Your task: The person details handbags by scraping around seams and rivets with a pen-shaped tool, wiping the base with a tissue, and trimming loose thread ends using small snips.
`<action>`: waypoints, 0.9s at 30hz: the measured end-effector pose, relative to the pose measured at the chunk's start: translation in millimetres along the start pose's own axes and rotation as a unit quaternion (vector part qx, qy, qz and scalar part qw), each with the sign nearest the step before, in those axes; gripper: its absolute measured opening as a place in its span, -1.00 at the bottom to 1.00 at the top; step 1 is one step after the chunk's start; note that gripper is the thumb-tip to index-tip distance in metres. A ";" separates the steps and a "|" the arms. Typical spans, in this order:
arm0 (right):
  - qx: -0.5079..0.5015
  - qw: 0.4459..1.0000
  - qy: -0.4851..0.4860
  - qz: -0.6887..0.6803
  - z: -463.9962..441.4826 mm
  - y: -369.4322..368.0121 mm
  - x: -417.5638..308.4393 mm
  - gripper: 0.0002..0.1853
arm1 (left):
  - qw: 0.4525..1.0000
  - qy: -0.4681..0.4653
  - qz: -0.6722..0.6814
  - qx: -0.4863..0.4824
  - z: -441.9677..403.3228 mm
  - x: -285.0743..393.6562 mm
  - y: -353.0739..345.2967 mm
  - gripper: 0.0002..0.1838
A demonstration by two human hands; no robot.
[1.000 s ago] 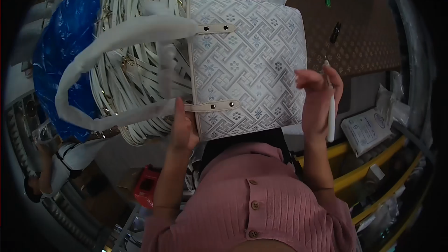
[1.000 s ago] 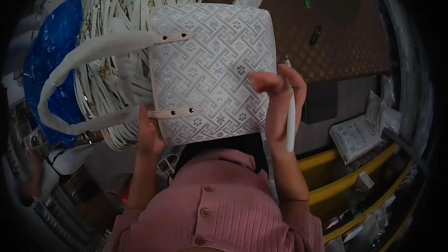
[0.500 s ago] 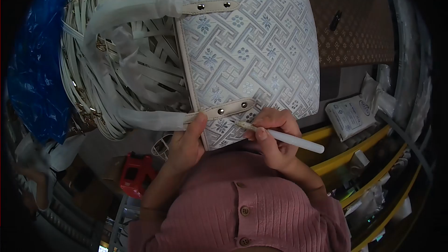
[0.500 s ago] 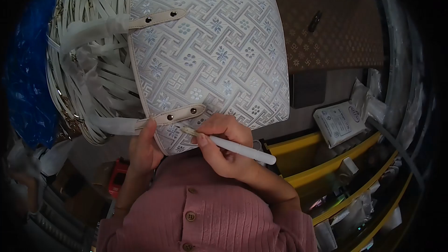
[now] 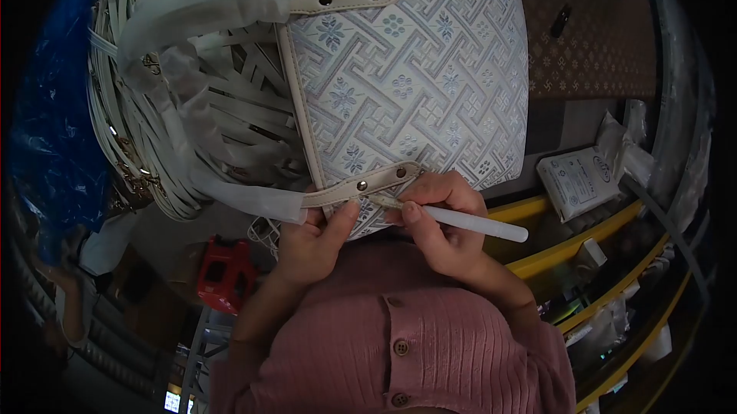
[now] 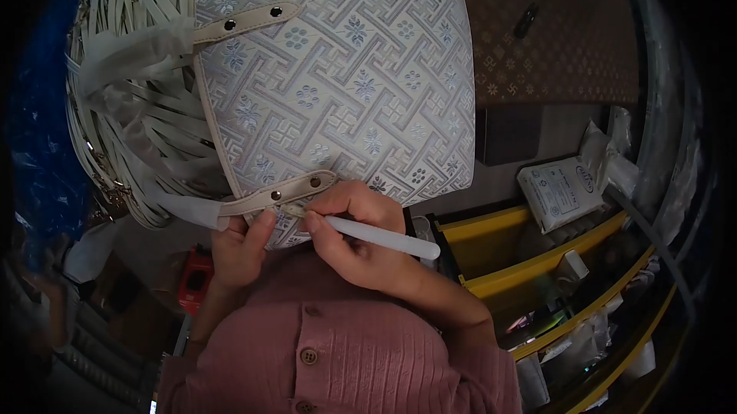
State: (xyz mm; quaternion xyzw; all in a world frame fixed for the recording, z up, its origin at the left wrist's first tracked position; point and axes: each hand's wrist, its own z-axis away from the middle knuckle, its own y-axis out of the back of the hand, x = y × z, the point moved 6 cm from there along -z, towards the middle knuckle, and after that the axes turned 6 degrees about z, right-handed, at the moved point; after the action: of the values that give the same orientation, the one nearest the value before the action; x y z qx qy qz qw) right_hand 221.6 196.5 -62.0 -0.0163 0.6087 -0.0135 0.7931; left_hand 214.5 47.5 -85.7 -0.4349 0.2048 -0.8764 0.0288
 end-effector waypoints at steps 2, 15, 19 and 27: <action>0.001 1.000 -0.001 -0.006 -0.7 -0.1 0.4 -0.93 | 1.000 -0.015 -0.025 0.005 0.4 2.0 -0.6 -0.70; 0.034 0.915 0.258 0.310 5.2 -27.5 -28.2 -0.85 | 0.997 -0.032 -0.019 0.067 4.4 0.9 1.2 -0.73; -0.005 0.999 0.031 0.040 -11.1 -2.2 -4.1 -0.93 | 0.998 -0.023 -0.037 0.052 -1.7 -0.6 0.4 -0.73; -0.006 0.980 -0.149 -0.134 -11.4 -3.4 8.6 -0.95 | 0.997 -0.021 -0.064 0.036 0.8 -0.3 1.9 -0.73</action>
State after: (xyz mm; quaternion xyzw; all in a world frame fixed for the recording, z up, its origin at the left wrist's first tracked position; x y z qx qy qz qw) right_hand 212.8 192.7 -73.1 -0.1046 0.4757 -0.1136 0.8659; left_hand 215.1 45.5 -86.2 -0.4643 0.1443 -0.8738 -0.0071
